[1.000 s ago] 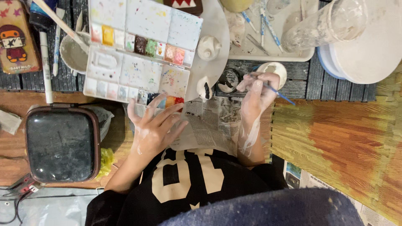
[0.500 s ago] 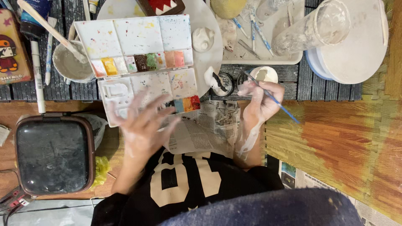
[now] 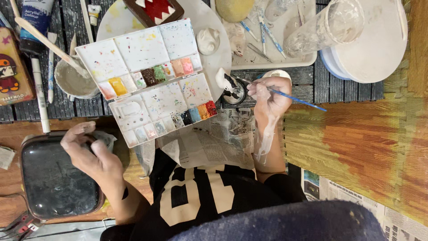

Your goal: The person paints a small white clay figurine using a fine brush and black paint from a palette. They repeatedly dip the brush into a water container to clean it and continue applying black details to the figurine's head and body.

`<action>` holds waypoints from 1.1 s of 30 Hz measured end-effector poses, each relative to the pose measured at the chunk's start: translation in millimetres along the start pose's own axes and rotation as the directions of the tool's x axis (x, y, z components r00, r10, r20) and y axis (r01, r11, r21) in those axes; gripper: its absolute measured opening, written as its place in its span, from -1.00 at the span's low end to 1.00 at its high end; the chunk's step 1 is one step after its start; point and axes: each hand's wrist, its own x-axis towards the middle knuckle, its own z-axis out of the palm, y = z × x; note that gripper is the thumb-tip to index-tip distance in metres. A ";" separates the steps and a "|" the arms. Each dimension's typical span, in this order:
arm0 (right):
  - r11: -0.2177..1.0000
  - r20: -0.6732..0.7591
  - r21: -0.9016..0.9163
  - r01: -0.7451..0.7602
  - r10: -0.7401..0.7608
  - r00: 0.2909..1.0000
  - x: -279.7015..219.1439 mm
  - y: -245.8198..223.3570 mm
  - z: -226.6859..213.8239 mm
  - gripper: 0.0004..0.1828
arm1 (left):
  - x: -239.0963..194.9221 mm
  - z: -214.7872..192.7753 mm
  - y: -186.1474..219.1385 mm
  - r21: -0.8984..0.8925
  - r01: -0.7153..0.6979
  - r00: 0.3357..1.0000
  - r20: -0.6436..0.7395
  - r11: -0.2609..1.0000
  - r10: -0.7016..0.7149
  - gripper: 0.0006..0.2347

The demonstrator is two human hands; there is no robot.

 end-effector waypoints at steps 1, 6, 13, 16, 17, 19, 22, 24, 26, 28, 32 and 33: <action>1.000 -0.017 -0.008 0.011 -0.011 1.000 1.1 -1.2 0.0 -0.75 | 2.0 1.3 0.8 -0.133 0.074 0.997 0.000 0.988 -0.075 -0.70; 1.000 -0.035 0.011 0.025 -0.025 0.999 5.4 -6.5 2.2 -0.73 | 10.9 -0.8 18.0 -0.023 -0.165 0.976 0.139 0.986 0.166 -0.78; 0.994 -0.112 0.060 0.089 -0.082 0.990 3.6 -4.5 -4.9 -0.72 | 59.4 19.7 64.5 0.076 -0.613 0.735 0.420 0.786 0.532 -0.74; 0.989 -0.204 0.033 0.143 -0.133 0.970 -3.1 -1.8 -13.5 -0.71 | 73.9 62.0 88.9 -0.043 -0.709 0.551 0.588 0.704 0.591 -0.68; 0.986 -0.233 0.025 0.165 -0.154 0.960 -5.7 -1.5 -16.7 -0.71 | 79.3 78.2 96.3 -0.103 -0.712 0.485 0.643 0.695 0.592 -0.66; 0.984 -0.269 0.017 0.177 -0.166 0.949 -11.1 -1.9 -21.9 -0.69 | 83.8 114.9 112.2 -0.146 -0.798 0.374 0.640 0.585 0.671 -0.56; 0.983 -0.280 0.051 0.175 -0.154 0.947 -15.8 -1.9 -28.7 -0.68 | 81.5 149.9 129.1 -0.124 -0.848 0.277 0.725 0.515 0.630 -0.47; 0.983 -0.277 0.075 0.169 -0.142 0.950 -19.9 0.0 -33.7 -0.68 | 79.5 161.1 132.5 -0.190 -0.825 0.236 0.740 0.533 0.630 -0.38; 0.982 -0.277 0.089 0.167 -0.136 0.951 -24.1 3.6 -38.3 -0.68 | 75.5 165.9 132.8 -0.221 -0.801 0.229 0.746 0.557 0.625 -0.31; 0.980 -0.287 0.128 0.151 -0.109 0.952 -29.0 7.7 -42.1 -0.69 | 70.3 166.4 132.5 -0.215 -0.783 0.254 0.745 0.583 0.617 -0.27; 0.953 -0.291 0.282 0.108 -0.023 0.957 -46.5 19.5 -41.4 -0.73 | 58.2 158.4 132.9 -0.107 -0.776 0.325 0.777 0.622 0.540 -0.28; 0.961 -0.316 0.247 0.121 -0.038 0.948 -50.0 23.8 -38.8 -0.75 | 54.8 152.8 133.7 -0.092 -0.763 0.362 0.759 0.640 0.541 -0.28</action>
